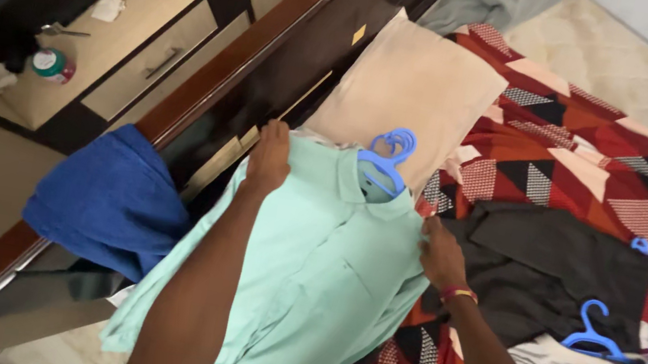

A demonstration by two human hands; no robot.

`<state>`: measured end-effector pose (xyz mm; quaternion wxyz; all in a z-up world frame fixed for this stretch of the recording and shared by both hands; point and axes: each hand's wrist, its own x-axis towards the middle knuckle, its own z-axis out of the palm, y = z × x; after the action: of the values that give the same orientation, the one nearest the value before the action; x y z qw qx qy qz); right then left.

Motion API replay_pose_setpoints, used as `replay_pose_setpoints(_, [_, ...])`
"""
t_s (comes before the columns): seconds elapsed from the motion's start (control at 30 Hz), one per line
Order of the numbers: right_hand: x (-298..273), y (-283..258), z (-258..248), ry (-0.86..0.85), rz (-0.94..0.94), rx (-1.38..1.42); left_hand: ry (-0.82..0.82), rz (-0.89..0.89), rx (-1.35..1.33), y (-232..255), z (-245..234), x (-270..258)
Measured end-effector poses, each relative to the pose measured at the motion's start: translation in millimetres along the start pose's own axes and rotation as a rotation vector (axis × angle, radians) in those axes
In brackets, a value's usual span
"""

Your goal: The person picks up various shirts and pants from a bed, places them on blue hangers, and hangs them in a wardrobe. The person handles a checkered shirt, a light green shirt, a striped polo, and black pants.

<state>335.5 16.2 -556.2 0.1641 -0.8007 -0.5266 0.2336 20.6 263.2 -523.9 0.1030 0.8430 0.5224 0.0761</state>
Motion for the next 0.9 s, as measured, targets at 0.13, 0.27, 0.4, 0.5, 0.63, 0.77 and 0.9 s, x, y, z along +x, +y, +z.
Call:
replay_pose_setpoints(0.13, [-2,8,7,-0.046,-0.03,-0.014,-0.026,0.143,0.136,4,4,-9])
replay_pose_setpoints(0.27, [-16,-1,4,0.014,-0.089,0.014,-0.082,0.21,0.186,12,13,-18])
replay_pose_setpoints(0.4, [-30,-20,-3,0.071,-0.187,0.006,-0.04,0.278,0.15,29,30,-28])
replay_pose_setpoints(0.5, [-43,-28,-4,0.046,-0.184,-0.012,-0.068,0.296,0.099,47,44,-34])
replay_pose_setpoints(0.63, [-60,-22,-2,0.048,-0.139,0.022,-0.081,0.319,0.037,75,58,-42])
replay_pose_setpoints(0.77, [-84,3,-2,0.076,-0.059,0.07,-0.005,0.401,-0.036,111,71,-55])
replay_pose_setpoints(0.9, [-111,39,-10,0.107,0.022,0.119,-0.038,0.461,-0.121,158,82,-68])
